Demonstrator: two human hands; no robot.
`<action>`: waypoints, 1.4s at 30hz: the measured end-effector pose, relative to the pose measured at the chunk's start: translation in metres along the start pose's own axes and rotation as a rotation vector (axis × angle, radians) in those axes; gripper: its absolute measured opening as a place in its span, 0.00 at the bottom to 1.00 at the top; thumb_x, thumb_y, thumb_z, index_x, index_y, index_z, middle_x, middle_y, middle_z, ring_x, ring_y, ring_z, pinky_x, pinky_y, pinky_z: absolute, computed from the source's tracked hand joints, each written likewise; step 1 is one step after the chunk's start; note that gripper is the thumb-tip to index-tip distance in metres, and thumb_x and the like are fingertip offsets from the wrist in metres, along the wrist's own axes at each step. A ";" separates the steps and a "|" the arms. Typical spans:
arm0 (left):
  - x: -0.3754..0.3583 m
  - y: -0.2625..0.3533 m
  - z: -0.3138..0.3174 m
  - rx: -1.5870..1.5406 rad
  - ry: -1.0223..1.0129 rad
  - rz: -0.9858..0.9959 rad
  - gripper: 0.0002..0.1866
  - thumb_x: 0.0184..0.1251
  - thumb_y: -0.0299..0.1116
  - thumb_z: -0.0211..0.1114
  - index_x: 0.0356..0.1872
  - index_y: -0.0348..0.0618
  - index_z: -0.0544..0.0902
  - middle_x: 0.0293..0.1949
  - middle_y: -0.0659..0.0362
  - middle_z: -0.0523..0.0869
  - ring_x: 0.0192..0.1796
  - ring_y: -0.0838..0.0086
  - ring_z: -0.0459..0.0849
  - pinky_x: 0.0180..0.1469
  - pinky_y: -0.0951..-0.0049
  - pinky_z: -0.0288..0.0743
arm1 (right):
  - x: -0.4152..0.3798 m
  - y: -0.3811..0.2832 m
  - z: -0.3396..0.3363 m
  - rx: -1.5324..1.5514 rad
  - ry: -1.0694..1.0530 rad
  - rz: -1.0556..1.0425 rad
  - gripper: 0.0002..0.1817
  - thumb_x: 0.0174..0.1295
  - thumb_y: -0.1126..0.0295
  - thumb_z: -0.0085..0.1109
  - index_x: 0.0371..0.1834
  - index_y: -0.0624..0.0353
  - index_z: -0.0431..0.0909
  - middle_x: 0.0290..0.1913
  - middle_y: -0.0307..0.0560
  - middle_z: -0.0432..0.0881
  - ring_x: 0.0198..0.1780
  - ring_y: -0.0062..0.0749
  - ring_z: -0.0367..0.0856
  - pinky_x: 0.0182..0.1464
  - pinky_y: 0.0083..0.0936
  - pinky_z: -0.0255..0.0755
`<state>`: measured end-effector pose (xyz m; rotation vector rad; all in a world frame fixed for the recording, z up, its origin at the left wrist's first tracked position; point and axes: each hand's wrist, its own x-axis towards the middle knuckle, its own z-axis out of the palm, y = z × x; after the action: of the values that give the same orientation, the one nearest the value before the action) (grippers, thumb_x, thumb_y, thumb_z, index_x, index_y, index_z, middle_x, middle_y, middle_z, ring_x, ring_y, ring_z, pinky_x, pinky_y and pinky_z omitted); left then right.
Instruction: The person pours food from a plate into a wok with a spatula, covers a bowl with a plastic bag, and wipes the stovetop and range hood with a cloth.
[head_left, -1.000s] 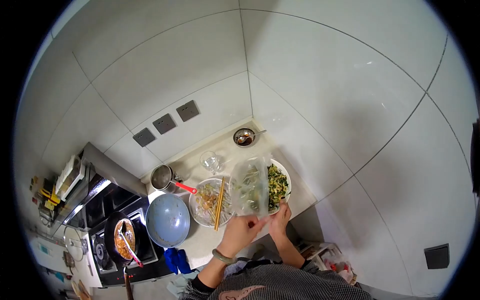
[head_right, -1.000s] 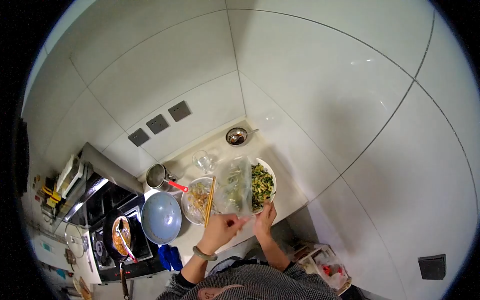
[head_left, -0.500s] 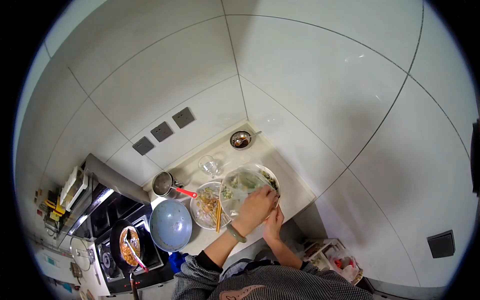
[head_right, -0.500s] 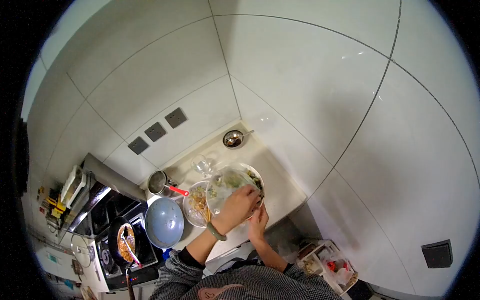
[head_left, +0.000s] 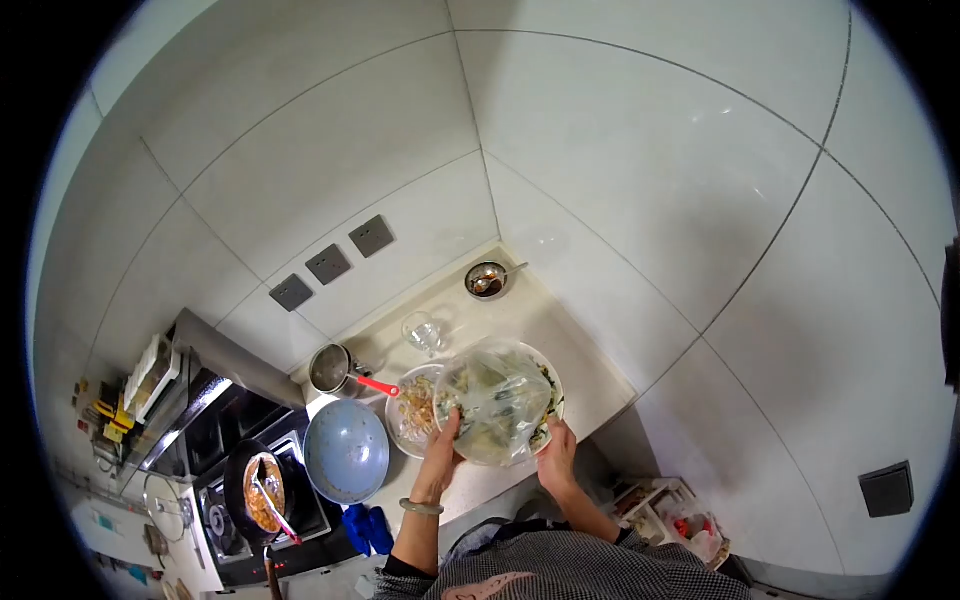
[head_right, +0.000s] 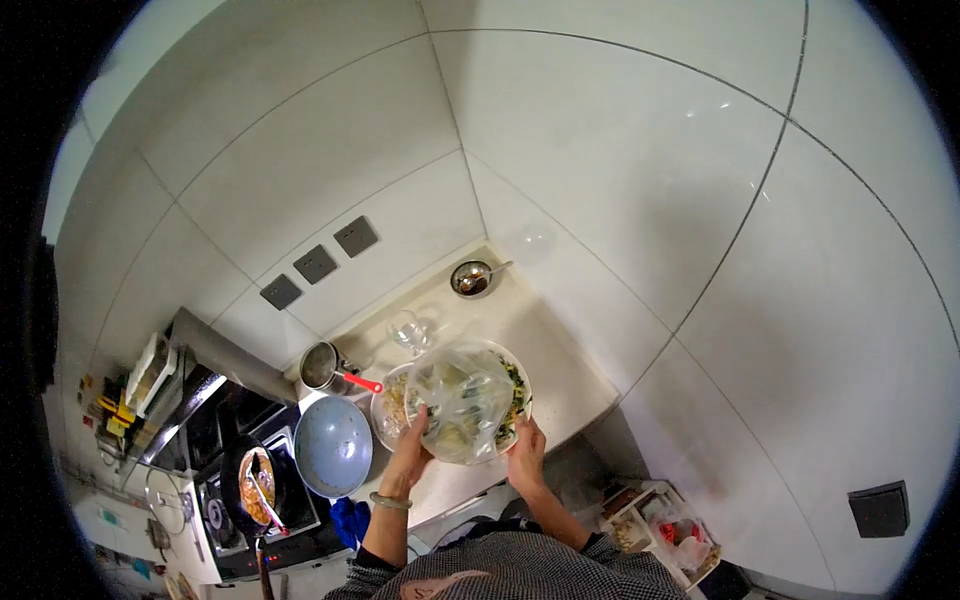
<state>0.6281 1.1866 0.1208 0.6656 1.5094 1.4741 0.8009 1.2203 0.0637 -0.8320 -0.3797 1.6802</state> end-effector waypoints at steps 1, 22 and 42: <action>-0.002 -0.008 -0.002 -0.155 -0.020 -0.073 0.23 0.73 0.43 0.54 0.62 0.40 0.69 0.57 0.56 0.76 0.58 0.67 0.75 0.59 0.66 0.72 | 0.000 0.003 -0.005 -0.029 -0.052 0.047 0.15 0.71 0.63 0.47 0.51 0.62 0.73 0.47 0.41 0.77 0.49 0.27 0.78 0.51 0.25 0.73; -0.024 -0.060 -0.020 -0.360 0.025 -0.196 0.26 0.75 0.46 0.51 0.63 0.36 0.67 0.58 0.56 0.74 0.58 0.69 0.73 0.60 0.69 0.69 | 0.095 -0.092 0.065 -0.864 -0.472 0.181 0.20 0.63 0.55 0.59 0.28 0.63 0.82 0.21 0.37 0.79 0.21 0.17 0.68 0.26 0.15 0.61; 0.036 -0.154 0.018 -0.335 -0.080 -0.309 0.30 0.74 0.51 0.49 0.60 0.32 0.70 0.54 0.53 0.77 0.53 0.70 0.77 0.55 0.70 0.72 | 0.150 -0.052 -0.088 -0.452 -0.234 0.476 0.15 0.66 0.63 0.58 0.21 0.53 0.73 0.19 0.30 0.68 0.22 0.17 0.64 0.30 0.19 0.60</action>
<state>0.6588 1.2035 -0.0344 0.2730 1.2037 1.3969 0.8873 1.3604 -0.0127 -1.1205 -0.7903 2.1851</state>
